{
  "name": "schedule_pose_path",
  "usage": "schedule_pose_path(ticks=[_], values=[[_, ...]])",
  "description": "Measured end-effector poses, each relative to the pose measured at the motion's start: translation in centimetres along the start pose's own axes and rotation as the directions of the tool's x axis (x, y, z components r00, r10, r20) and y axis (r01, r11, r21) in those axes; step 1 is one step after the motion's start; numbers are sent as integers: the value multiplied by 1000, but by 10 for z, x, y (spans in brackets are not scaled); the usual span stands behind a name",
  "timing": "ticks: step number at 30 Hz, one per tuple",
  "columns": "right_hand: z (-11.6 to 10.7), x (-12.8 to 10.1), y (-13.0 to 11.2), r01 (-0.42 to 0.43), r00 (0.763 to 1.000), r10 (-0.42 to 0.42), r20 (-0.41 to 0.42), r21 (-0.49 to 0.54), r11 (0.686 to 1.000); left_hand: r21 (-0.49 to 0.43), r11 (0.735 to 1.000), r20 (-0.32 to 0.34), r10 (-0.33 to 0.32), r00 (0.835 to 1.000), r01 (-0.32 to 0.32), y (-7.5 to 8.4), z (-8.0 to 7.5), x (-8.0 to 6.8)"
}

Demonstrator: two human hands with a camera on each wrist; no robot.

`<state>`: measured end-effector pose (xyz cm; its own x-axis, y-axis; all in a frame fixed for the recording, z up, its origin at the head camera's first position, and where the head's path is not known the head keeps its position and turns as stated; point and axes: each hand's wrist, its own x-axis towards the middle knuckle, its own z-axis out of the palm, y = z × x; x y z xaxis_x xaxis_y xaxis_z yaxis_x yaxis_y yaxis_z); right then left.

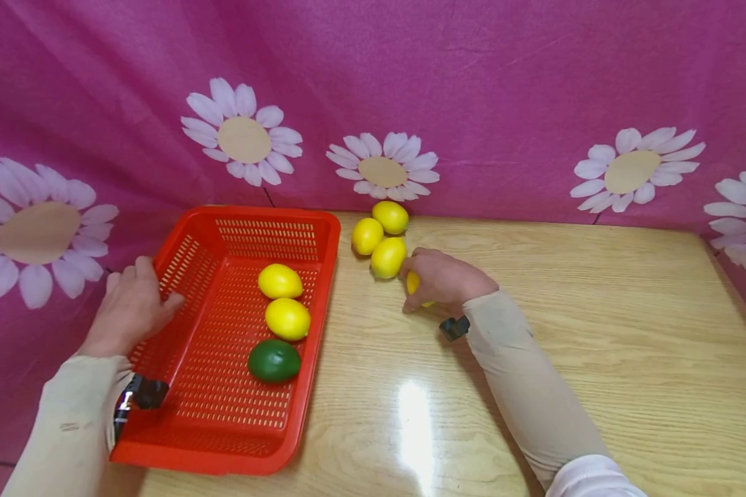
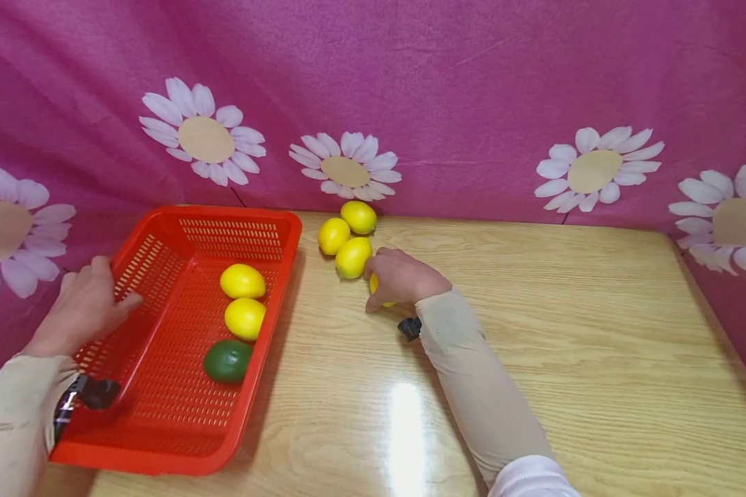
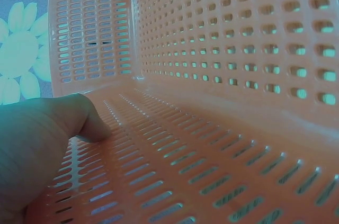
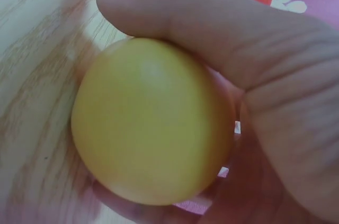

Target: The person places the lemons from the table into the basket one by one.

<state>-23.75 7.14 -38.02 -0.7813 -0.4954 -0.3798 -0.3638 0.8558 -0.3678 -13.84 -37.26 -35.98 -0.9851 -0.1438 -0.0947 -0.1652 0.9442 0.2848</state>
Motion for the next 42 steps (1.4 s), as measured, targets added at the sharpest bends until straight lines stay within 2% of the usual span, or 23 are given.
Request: schedule_pose_path(ticks=[7,28,33,42], values=[[1,1,0,-10,1000,10,5,-7,1000,-9,1000,12,-12,1000,12,0,-1,0],[5,3,-3,-26,1000,26,-7,-24,999,0,1000,-5,8,1000,-8,-1,0,0],[9,5,-3,15,999,-16,-32,-41,999,10,1000,-15,16,1000,-16,-1,0,0],[13,9,0,82,993,-88,-78,-76,994,2,1000,4,-5,1000,4,0,-1,1]])
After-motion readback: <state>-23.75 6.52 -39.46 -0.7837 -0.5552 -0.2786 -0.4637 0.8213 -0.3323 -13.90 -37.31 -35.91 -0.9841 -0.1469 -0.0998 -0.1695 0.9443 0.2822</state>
